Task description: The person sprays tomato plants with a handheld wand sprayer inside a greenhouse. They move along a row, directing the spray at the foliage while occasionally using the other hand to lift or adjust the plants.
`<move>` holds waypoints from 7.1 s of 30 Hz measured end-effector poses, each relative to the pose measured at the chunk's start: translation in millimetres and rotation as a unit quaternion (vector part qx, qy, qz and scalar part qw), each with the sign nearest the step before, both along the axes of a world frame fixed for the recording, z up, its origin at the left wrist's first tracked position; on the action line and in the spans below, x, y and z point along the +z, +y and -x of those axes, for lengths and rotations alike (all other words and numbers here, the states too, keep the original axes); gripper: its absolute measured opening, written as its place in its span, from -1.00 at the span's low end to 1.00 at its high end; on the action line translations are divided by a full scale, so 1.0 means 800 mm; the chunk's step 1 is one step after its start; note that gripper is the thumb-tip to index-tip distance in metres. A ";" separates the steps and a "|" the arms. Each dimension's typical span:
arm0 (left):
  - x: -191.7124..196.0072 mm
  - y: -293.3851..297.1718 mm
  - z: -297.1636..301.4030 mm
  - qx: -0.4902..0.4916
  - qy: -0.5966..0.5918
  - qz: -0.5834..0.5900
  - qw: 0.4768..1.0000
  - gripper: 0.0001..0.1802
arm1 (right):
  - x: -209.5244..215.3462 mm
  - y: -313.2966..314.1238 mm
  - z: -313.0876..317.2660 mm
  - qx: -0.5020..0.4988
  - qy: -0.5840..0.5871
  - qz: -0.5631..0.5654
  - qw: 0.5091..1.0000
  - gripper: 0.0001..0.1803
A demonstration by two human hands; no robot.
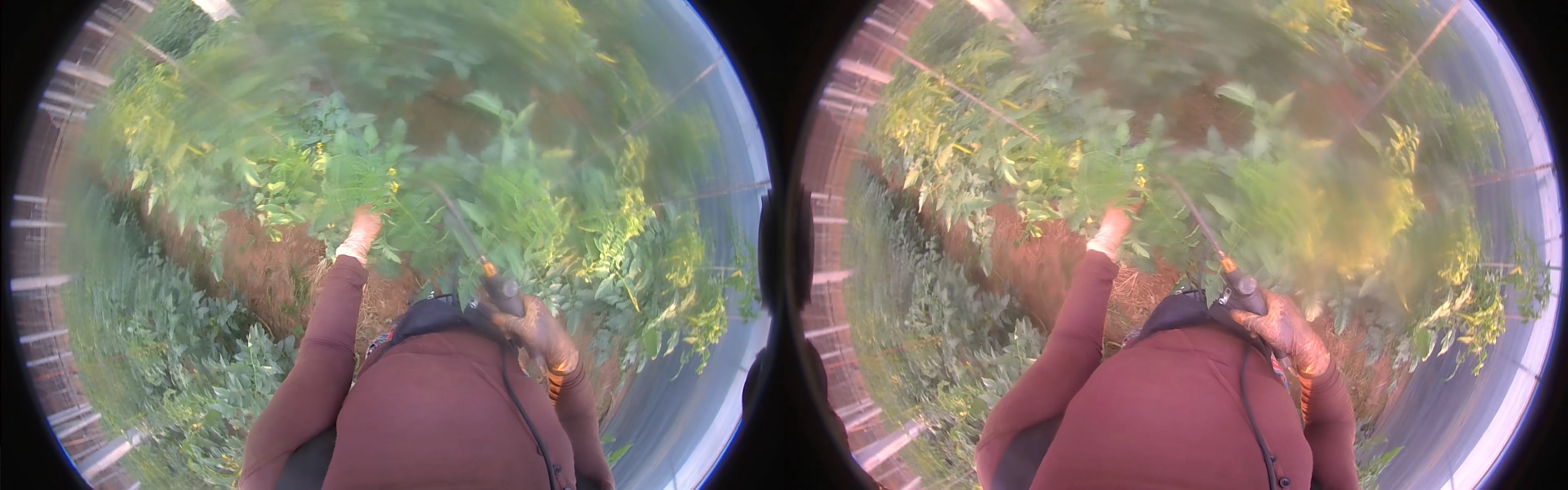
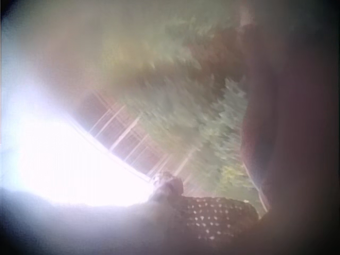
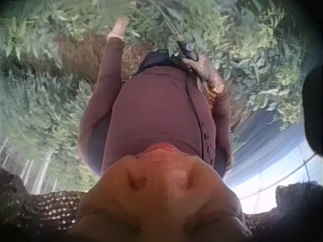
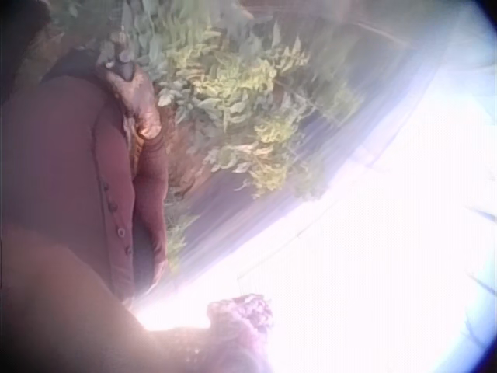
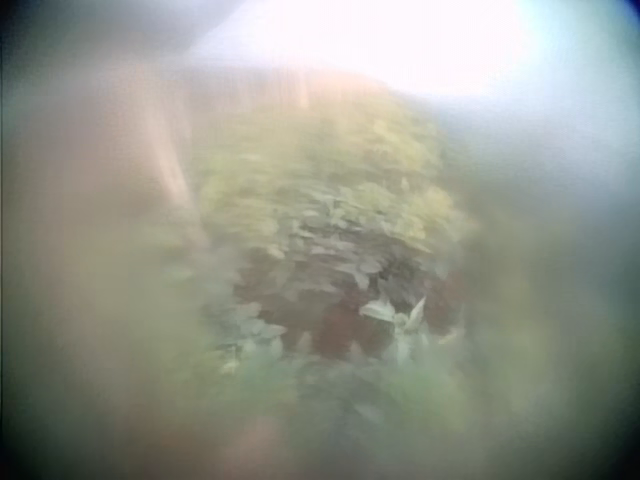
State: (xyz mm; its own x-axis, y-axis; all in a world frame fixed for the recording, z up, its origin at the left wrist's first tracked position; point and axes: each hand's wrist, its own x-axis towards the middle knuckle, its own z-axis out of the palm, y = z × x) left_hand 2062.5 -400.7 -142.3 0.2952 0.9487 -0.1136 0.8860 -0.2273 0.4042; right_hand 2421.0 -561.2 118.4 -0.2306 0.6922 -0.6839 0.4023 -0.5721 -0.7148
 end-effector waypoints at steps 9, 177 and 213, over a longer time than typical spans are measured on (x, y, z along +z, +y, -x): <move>0.100 -0.016 -0.053 0.166 -0.288 0.193 0.923 -0.50 | -0.014 -0.014 -0.025 -0.033 0.042 0.026 0.998 -0.73; -0.048 0.077 0.262 0.260 -0.370 0.304 0.838 -0.51 | -0.068 0.107 0.320 -0.054 -0.119 0.046 0.990 -0.46; 0.193 0.055 0.274 0.173 -0.856 0.202 0.444 -0.53 | -0.192 0.154 0.394 0.147 -0.166 -0.140 0.965 -0.47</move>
State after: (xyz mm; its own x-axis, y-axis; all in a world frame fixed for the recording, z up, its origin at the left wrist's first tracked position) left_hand 1843.2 -356.6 12.4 0.1219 0.9752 -0.1847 -0.8438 0.1997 0.4980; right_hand 2106.1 -438.4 -35.3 -0.2452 0.7990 -0.5490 0.7507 -0.2018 -0.6290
